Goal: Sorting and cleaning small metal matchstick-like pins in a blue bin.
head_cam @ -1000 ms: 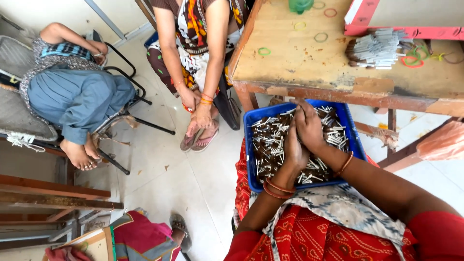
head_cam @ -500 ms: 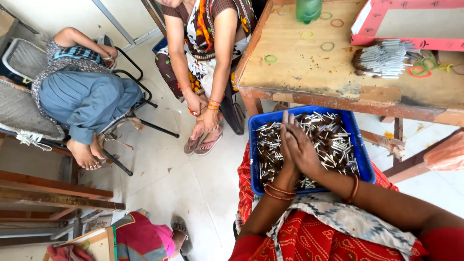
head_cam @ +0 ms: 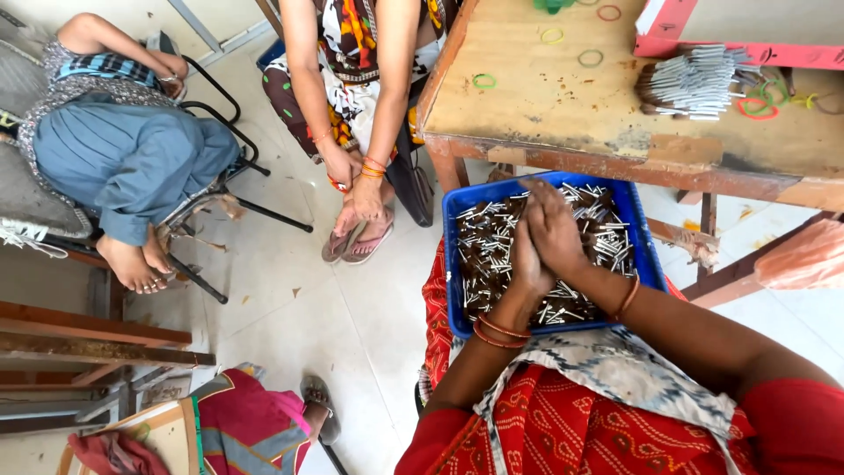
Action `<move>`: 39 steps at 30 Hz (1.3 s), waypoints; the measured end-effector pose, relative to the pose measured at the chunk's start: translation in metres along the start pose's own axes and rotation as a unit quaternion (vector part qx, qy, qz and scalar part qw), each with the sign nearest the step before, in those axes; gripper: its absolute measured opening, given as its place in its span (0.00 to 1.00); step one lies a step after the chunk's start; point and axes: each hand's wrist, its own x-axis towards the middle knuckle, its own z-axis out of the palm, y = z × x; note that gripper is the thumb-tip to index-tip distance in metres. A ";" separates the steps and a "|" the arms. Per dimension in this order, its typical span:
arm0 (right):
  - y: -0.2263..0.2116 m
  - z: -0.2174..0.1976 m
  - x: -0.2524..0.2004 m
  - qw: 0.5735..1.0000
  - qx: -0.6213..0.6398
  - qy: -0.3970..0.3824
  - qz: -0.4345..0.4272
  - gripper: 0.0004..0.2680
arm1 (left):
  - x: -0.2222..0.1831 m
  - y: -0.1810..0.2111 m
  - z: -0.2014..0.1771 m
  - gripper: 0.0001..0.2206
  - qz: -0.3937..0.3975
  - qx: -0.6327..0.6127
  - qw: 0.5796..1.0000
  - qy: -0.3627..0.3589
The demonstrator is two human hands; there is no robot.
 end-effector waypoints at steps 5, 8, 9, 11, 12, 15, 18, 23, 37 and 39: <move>-0.030 -0.003 -0.018 0.994 0.081 -0.016 -0.077 0.16 | 0.003 -0.001 -0.012 0.28 0.050 0.028 0.993 0.100; -0.013 -0.006 0.001 0.979 0.091 -0.060 0.170 0.18 | -0.006 -0.007 -0.007 0.28 -0.039 -0.010 0.998 0.053; -0.005 -0.004 0.004 0.998 0.040 -0.004 0.046 0.16 | -0.004 -0.005 -0.005 0.27 -0.030 -0.004 0.999 0.031; -0.005 0.000 0.000 0.995 -0.014 0.050 -0.081 0.15 | 0.001 0.005 -0.001 0.27 -0.019 0.001 1.000 0.005; -0.013 0.002 -0.008 0.994 0.014 0.035 -0.104 0.16 | 0.004 0.013 0.000 0.26 0.021 0.030 0.999 0.028; -0.008 0.002 -0.012 0.996 0.069 -0.005 -0.064 0.15 | 0.001 -0.009 -0.022 0.26 0.017 0.024 0.999 0.046; 0.000 -0.001 -0.004 0.999 0.054 0.000 0.002 0.15 | -0.011 -0.016 -0.020 0.29 -0.044 -0.021 0.998 0.031; -0.008 0.011 -0.022 0.995 0.068 -0.014 -0.074 0.16 | -0.004 0.018 0.005 0.30 0.037 0.025 0.998 0.041; 0.022 0.006 0.009 0.999 -0.006 0.030 -0.036 0.16 | -0.008 -0.004 0.000 0.28 -0.029 0.028 0.999 0.002; 0.011 0.011 -0.006 0.999 -0.005 0.011 -0.047 0.16 | 0.000 0.011 0.003 0.29 0.006 0.048 0.999 0.019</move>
